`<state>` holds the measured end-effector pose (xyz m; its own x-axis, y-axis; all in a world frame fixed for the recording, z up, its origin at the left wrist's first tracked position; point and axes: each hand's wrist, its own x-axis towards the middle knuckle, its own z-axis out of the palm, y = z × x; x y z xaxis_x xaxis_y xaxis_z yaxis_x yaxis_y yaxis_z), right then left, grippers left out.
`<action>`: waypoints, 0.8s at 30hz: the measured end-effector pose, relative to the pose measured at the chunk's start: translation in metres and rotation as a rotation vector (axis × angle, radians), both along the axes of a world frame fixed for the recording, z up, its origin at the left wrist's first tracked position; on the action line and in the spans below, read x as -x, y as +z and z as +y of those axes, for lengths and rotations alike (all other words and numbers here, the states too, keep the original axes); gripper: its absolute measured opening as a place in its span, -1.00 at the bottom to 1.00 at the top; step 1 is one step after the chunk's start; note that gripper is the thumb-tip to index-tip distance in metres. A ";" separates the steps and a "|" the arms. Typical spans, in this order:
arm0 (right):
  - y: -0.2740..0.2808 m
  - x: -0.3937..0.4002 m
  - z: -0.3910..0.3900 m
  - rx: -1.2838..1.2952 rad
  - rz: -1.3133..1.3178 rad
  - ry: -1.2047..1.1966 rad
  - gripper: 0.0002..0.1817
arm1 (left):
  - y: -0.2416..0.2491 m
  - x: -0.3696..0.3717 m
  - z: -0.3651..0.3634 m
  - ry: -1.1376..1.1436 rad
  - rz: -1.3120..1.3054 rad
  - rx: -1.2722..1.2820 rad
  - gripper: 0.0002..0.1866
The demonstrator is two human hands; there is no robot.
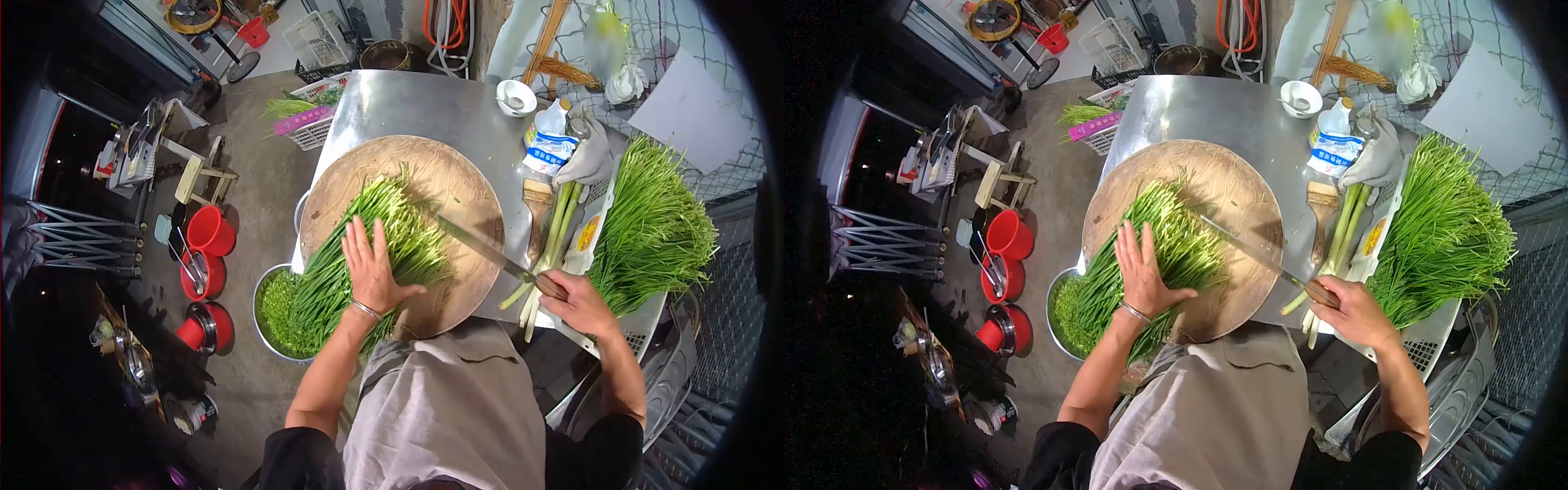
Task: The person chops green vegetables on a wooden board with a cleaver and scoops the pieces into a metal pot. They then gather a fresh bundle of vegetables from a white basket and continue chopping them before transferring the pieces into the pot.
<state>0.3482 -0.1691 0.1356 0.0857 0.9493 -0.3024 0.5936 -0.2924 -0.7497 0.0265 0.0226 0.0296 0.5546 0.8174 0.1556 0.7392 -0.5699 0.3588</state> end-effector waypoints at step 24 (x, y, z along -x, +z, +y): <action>-0.086 0.049 -0.009 0.187 0.015 0.146 -0.64 | -0.012 -0.024 0.073 0.018 0.482 0.423 0.74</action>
